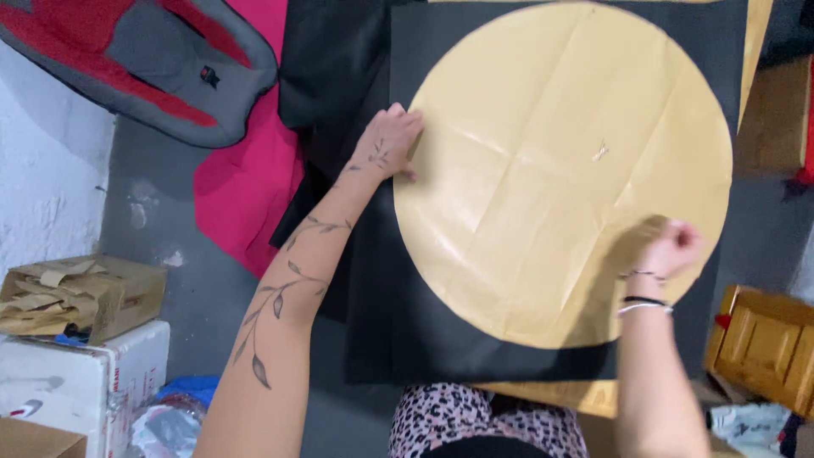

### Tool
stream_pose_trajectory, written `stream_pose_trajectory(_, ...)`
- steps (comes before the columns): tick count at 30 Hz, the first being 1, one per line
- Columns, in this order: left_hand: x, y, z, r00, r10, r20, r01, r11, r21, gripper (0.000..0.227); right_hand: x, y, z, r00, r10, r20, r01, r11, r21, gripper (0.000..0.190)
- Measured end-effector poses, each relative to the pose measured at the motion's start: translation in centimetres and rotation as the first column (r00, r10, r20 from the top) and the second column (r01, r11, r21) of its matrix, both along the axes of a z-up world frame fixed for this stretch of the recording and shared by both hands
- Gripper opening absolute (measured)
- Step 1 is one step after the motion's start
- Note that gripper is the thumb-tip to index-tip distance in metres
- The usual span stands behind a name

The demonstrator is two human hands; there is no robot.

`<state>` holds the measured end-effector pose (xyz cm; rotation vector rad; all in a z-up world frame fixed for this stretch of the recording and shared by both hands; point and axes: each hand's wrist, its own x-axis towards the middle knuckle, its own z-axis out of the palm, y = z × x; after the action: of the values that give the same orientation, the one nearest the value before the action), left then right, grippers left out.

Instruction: The person pins a circular paper pattern onto a black fabric sheet on a wooden table, then uses scissors to cut the fabric along the pattern's edge.

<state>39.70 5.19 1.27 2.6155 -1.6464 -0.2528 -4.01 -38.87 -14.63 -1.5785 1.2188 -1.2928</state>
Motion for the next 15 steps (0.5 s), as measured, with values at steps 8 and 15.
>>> stream_pose_trajectory(8, 0.2, -0.5, -3.0, 0.989, 0.144, -0.010, -0.142, 0.953, -0.268, 0.030, 29.2, 25.0, 13.3, 0.645, 0.719, -0.258, -0.674, 0.695, 0.251, 0.010)
stream_pose_trajectory(15, -6.3, -4.1, -3.7, 0.830, 0.556, -0.049, -0.502, 0.705, -0.501, 0.042, 38.9, 22.9, 13.6, 0.206, 0.697, -0.687, -0.927, 0.364, 0.091, 0.015)
